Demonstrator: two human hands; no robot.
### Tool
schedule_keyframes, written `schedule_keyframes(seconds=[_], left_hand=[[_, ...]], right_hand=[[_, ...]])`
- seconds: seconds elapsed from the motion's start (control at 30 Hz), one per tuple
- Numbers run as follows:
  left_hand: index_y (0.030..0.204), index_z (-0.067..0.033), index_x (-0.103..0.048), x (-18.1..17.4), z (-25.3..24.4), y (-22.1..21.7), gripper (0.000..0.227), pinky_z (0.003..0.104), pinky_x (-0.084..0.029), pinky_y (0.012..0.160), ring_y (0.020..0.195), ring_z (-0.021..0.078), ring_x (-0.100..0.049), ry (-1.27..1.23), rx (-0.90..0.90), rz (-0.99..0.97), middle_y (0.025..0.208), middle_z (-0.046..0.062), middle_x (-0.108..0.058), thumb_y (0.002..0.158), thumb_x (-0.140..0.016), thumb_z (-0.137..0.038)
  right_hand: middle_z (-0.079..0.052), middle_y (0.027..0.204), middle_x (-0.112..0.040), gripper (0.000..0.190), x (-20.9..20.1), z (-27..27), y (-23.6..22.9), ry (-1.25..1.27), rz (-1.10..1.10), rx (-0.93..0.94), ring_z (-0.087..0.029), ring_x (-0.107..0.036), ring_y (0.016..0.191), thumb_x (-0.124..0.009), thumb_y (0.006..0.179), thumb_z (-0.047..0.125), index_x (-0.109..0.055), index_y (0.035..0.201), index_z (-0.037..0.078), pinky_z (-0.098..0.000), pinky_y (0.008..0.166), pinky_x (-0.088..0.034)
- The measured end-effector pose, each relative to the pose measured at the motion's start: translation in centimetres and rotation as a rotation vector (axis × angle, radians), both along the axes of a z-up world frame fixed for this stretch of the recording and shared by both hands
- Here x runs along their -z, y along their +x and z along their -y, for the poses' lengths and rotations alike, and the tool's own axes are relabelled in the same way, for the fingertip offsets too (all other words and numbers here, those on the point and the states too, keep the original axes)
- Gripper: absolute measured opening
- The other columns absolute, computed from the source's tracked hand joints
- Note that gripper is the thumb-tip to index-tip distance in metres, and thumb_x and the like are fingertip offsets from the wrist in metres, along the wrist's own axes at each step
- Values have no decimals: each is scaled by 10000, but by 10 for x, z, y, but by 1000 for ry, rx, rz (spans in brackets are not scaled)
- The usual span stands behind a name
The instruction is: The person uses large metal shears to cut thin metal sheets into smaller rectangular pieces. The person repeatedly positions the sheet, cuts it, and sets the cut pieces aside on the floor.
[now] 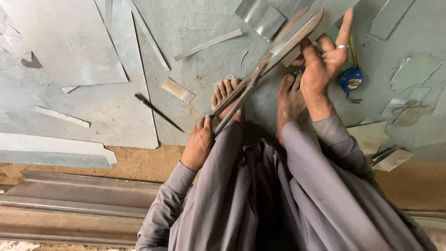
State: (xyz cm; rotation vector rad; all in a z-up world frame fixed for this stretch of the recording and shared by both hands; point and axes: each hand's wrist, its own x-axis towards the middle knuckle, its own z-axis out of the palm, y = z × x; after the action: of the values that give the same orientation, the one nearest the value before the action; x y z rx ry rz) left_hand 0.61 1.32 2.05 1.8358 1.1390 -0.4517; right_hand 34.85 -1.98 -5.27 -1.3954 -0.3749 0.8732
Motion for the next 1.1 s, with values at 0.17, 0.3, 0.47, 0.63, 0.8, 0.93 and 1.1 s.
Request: schedule_keyframes(seconds=[0.17, 0.3, 0.47, 0.63, 0.8, 0.93, 1.1], left_hand=[[1457, 87, -402, -3, -4, 1, 630, 478, -483, 975, 1155, 459, -581, -25, -9, 3, 1333, 292, -562, 856, -579, 23], [1458, 85, -394, -5, -5, -1, 651, 482, -476, 986, 1184, 457, -571, -57, -32, 7, 1321, 286, -567, 856, -614, -26], [1465, 111, -384, -7, -4, 1, 670, 475, -481, 988, 1201, 476, -555, -2, 24, 42, 1377, 322, -522, 846, -606, -18], [1464, 103, -385, -11, -3, 3, 686, 475, -479, 992, 1218, 470, -547, -16, 1, 26, 1387, 304, -518, 832, -623, -15], [1468, 97, -391, -14, -8, 5, 698, 477, -472, 1005, 1226, 464, -544, -27, -13, 30, 1392, 287, -523, 822, -640, 6], [1462, 94, -393, -17, -10, 6, 718, 475, -472, 1002, 1212, 463, -545, -48, -21, 17, 1382, 284, -525, 798, -651, 2], [1467, 100, -392, -19, -13, 9, 724, 472, -476, 1000, 1193, 452, -563, -60, -17, 1, 1364, 282, -534, 795, -642, 2]], right_hand=[[-264, 1266, -713, 856, 2, -1, -1, 7, 16, -10, -202, -758, 844, -688, 1156, -117, -73, 1693, 136, -305, 626, -640], [-272, 1259, -712, 850, 0, -3, -2, 7, 15, -7, -208, -757, 840, -689, 1159, -118, -81, 1695, 138, -303, 618, -639], [-268, 1339, -716, 898, -6, -7, 0, -37, -59, 37, -203, -768, 886, -675, 1091, -101, -50, 1684, 150, -296, 610, -646], [-277, 1313, -699, 853, -1, -6, 1, 21, 21, -8, -227, -770, 890, -693, 1162, -133, -82, 1682, 157, -315, 611, -642], [-278, 1327, -705, 856, 6, 0, 0, 11, 4, -1, -215, -762, 895, -675, 1171, -138, -63, 1692, 157, -301, 605, -623], [-275, 1301, -708, 851, 10, 5, 0, 14, 4, -8, -203, -748, 825, -658, 1170, -137, -52, 1689, 160, -301, 600, -615], [-302, 1339, -756, 855, 13, 3, 3, 16, 67, -31, -217, -770, 833, -648, 1165, -132, -32, 1681, 159, -312, 600, -635]])
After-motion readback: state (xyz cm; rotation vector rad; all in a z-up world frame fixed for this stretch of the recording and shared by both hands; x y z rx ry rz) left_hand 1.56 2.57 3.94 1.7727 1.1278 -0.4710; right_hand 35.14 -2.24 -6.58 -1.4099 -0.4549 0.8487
